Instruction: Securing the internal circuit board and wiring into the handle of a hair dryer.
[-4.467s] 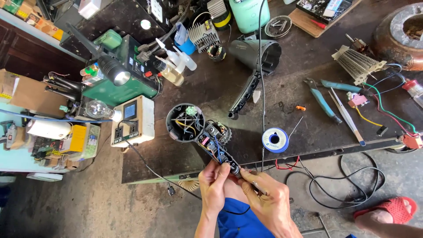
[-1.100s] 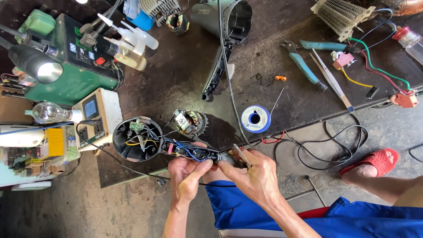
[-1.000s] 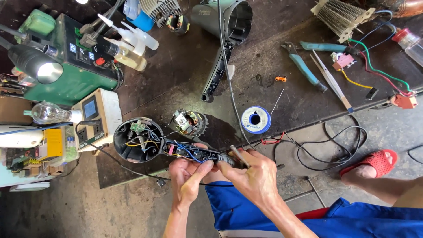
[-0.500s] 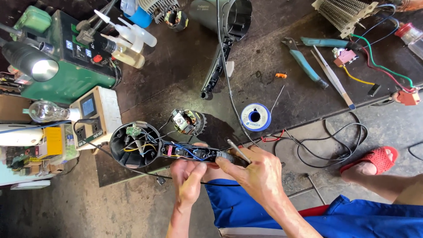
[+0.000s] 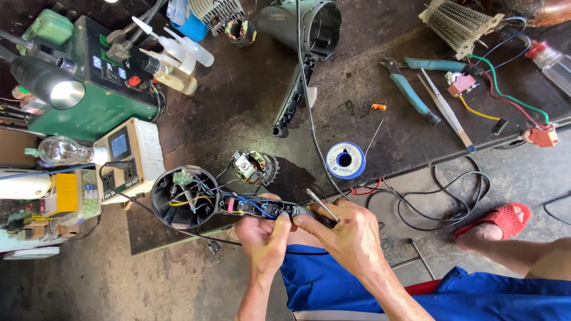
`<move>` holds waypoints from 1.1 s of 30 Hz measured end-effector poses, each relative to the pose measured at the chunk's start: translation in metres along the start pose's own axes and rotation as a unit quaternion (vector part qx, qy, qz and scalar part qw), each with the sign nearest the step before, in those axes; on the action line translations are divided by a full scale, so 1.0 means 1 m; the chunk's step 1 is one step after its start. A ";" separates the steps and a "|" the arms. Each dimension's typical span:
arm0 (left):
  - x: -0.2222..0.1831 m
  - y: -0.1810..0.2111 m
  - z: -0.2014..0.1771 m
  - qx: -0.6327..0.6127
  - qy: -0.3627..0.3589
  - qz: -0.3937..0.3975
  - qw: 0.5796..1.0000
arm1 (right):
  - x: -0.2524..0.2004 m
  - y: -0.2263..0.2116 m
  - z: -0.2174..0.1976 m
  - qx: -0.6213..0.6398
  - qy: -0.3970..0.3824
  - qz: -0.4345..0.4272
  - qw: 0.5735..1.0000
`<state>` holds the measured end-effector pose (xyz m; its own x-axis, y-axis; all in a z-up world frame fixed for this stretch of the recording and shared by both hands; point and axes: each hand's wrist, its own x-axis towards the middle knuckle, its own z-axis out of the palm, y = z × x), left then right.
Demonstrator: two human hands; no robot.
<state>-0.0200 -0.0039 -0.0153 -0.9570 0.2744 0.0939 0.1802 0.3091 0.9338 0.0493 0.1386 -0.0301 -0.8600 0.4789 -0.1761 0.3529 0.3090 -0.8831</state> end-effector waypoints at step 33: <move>0.027 0.033 -0.043 -0.128 -0.116 -0.197 0.965 | 0.126 0.019 -0.094 -0.253 0.181 -0.115 0.943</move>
<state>-0.0500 -0.0256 0.0333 -0.8578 0.3873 -0.3379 -0.2772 0.2050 0.9387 -0.0173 0.2819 -0.0284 -0.7853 0.5725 0.2357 0.3823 0.7478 -0.5429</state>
